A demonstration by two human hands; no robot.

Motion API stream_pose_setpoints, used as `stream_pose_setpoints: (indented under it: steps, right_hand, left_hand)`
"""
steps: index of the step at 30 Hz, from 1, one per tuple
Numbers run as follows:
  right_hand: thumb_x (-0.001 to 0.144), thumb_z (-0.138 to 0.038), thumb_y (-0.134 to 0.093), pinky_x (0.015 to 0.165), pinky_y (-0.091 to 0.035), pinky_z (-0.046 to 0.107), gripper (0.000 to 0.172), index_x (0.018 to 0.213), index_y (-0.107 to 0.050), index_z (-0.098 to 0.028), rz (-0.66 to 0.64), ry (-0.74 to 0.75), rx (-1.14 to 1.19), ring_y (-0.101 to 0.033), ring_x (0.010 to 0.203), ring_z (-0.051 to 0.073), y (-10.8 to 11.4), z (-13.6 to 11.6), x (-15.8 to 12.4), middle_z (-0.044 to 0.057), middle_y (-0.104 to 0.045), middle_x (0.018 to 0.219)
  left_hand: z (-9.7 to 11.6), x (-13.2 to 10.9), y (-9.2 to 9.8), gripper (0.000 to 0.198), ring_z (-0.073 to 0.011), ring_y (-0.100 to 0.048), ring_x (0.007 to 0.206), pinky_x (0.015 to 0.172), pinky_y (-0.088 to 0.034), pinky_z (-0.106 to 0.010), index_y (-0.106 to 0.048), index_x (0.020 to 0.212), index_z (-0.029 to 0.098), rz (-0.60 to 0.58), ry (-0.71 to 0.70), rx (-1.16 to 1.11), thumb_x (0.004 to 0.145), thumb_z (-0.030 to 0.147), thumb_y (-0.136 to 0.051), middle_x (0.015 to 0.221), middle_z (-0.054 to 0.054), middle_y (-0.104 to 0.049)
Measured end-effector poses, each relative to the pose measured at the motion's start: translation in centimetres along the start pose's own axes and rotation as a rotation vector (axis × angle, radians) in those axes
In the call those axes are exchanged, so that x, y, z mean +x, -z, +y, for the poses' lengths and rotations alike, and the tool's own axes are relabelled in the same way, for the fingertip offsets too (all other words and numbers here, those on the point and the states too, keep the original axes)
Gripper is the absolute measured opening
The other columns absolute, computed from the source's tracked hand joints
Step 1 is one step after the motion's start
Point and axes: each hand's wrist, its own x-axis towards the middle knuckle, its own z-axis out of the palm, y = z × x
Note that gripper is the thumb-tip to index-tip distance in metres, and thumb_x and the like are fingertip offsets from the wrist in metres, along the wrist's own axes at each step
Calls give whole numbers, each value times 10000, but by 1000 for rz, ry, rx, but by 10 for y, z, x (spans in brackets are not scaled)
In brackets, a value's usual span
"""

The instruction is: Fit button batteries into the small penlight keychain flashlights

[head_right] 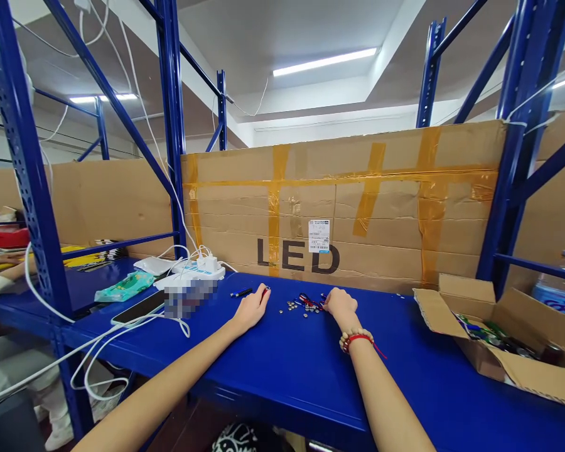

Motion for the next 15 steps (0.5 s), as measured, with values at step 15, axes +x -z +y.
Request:
stream_pose_setpoints:
  steps: [15]
  right_hand:
    - [902, -306, -541, 809, -501, 376, 234, 1092, -580, -175, 174, 231, 27, -587, 959, 187, -1, -37, -12, 67, -586, 1125]
  left_hand:
    - [-5, 43, -23, 261, -210, -615, 937, 794, -519, -408, -559, 1126, 147, 56, -24, -195, 906, 287, -544, 1108, -79, -603]
